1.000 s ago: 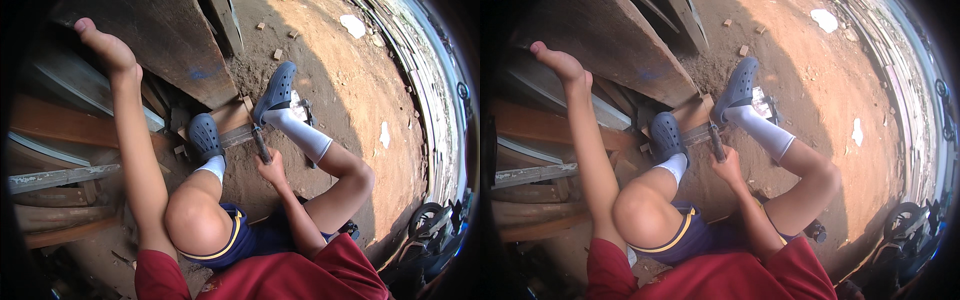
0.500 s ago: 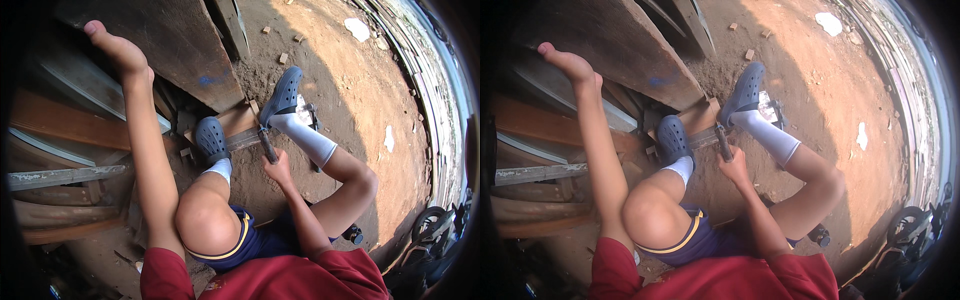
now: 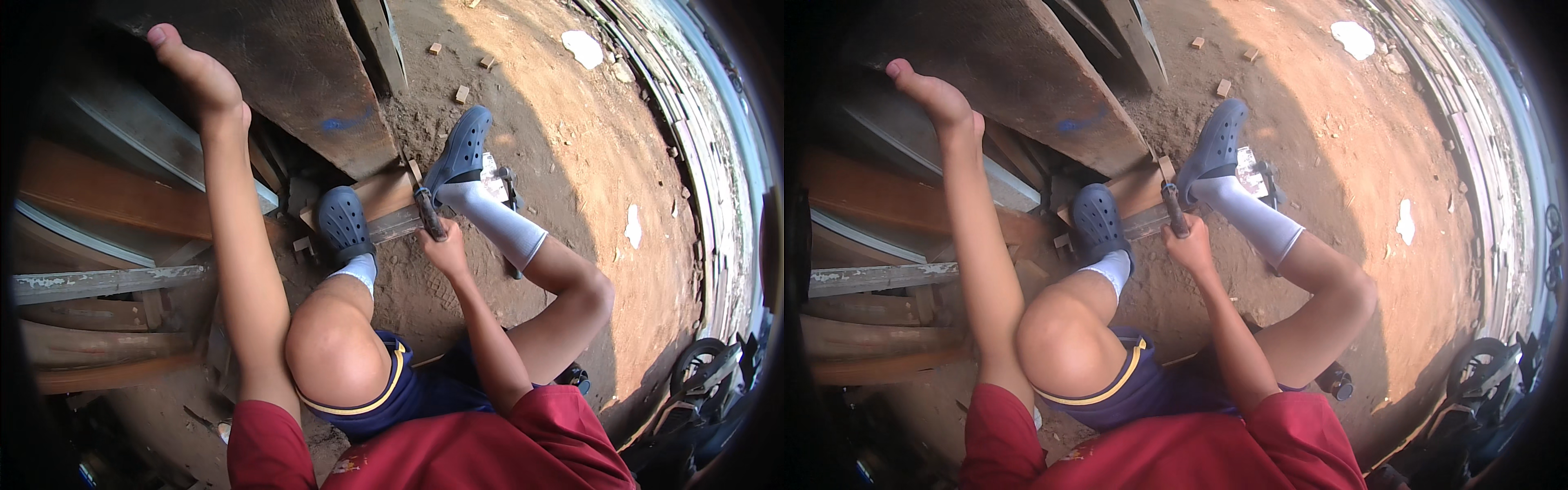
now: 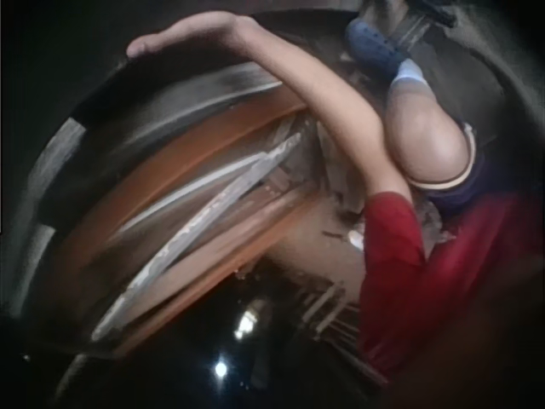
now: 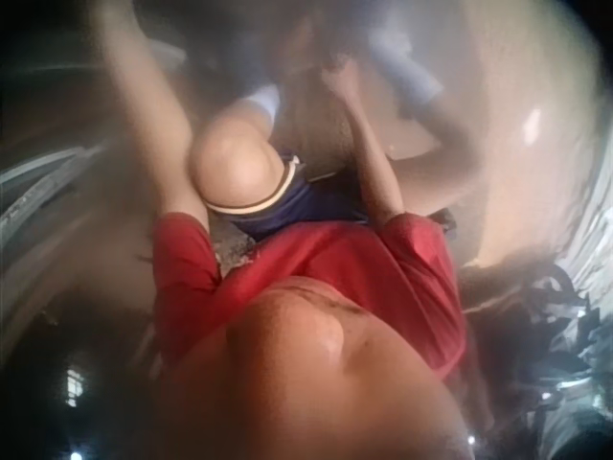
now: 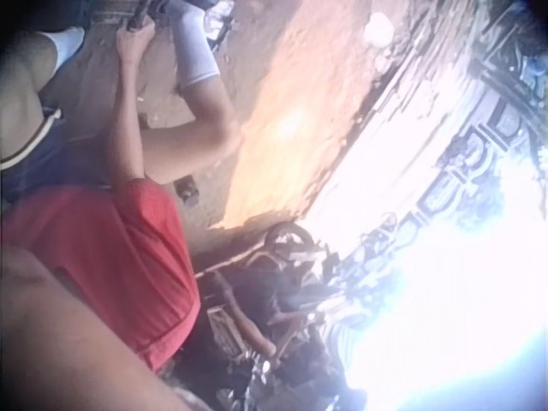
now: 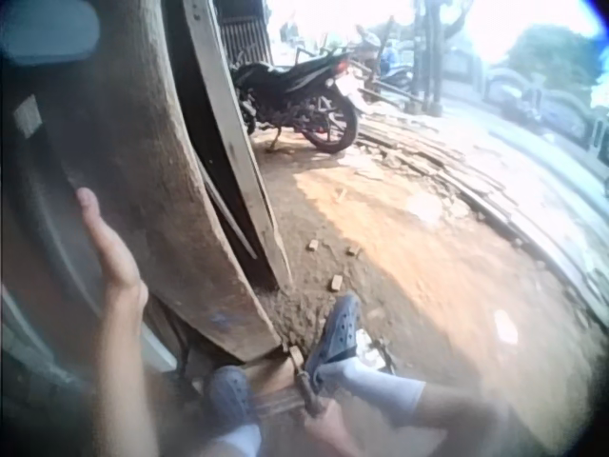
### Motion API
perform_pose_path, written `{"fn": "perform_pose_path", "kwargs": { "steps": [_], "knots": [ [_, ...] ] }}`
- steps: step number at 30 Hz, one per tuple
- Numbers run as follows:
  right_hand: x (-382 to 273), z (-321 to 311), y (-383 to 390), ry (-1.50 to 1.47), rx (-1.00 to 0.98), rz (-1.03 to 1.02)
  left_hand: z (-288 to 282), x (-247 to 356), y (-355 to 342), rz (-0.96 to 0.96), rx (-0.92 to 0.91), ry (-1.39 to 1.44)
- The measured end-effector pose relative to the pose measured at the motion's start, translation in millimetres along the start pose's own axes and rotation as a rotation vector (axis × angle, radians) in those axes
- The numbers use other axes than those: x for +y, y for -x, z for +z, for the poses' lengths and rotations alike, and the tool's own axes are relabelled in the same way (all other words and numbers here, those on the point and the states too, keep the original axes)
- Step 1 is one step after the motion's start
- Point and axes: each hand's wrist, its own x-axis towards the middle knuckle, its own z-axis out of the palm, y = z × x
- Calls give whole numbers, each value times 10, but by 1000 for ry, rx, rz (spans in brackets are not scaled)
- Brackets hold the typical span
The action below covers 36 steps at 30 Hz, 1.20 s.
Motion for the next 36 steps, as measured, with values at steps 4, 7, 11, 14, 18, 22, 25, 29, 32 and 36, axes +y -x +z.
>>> {"fn": "perform_pose_path", "kwargs": {
  "steps": [4,7,11,14,18,22,25,29,32,36],
  "knots": [
    [16,-234,450,69,-43,23,-3,21,-24,48,12,-8],
    [-107,-88,49,3,-20,15,35,-27,2,22,11,10],
    [-37,46,0,16,-10,-7,-20,21,44,-7,-32,-18],
    [94,-323,525,58,-64,58,-19,7,-7,58,-23,-16],
    [-31,-121,51,97,-27,44,49,10,19,41,-28,29],
    [-56,-2,-65,27,-10,11,8,24,36,21,-31,11],
    [159,-250,506,93,-31,-8,28,3,-23,97,-22,-1],
    [29,-135,198,83,-2,-39,14,-36,-55,91,-7,26],
    [-9,40,-252,-35,8,-20,-7,-80,-17,50,-21,13],
    [101,-235,566,126,-54,55,8,-41,-54,81,9,-69]
  ]
}}
